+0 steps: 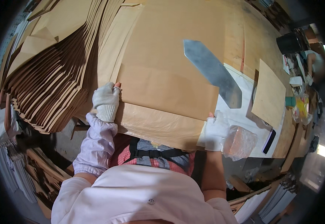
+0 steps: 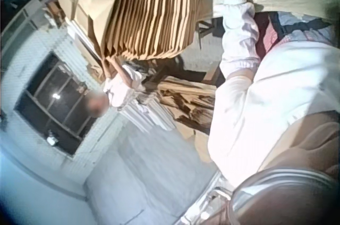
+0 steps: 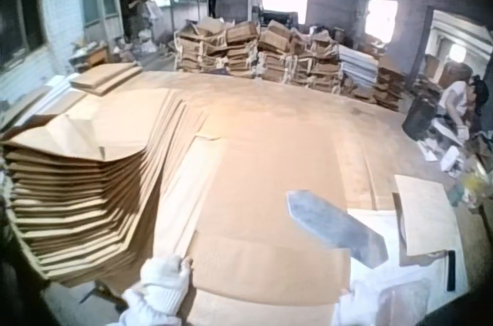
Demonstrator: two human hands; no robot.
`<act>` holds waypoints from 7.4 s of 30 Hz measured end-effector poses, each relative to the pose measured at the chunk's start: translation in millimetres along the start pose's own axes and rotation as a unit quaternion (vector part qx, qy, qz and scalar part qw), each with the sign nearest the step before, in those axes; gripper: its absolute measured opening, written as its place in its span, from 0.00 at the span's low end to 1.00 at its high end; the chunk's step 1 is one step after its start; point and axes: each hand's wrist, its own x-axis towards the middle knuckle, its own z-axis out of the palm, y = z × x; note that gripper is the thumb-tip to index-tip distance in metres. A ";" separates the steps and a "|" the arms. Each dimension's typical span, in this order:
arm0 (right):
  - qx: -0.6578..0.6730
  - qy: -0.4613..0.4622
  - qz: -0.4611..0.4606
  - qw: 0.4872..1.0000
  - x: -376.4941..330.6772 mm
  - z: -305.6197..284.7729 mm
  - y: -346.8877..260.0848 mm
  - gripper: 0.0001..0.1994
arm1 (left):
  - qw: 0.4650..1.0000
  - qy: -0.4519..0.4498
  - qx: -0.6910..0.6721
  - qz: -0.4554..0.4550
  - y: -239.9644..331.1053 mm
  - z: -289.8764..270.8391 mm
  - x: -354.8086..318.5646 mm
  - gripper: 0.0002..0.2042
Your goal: The person folds large flat cardboard sheets along pre-scored lines to form box shapes. They repeatedly pick up a sheet, fold the flaps inward, and place the folded piece onto a growing stack on the table.
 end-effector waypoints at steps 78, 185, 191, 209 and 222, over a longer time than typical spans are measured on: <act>0.746 -0.129 -0.030 0.652 -29.0 17.9 3.8 0.54 | 0.679 -0.157 0.203 0.688 52.2 24.1 -78.4 0.16; -0.037 -0.070 -0.293 0.953 45.4 8.8 -108.7 0.07 | 0.928 -0.021 -0.046 0.370 -24.6 -0.8 -65.6 0.32; -0.041 0.011 -0.390 0.920 24.2 12.8 -111.5 0.13 | 0.909 -0.002 -0.076 0.411 -23.2 2.1 -62.1 0.33; 0.020 0.004 -0.467 0.884 13.7 15.5 -98.2 0.36 | 0.917 -0.066 0.092 0.382 -6.0 -16.5 -64.7 0.36; 0.288 -0.068 -0.373 0.879 28.8 27.2 -59.3 0.15 | 0.852 -0.061 0.014 0.520 4.6 -19.3 -42.3 0.23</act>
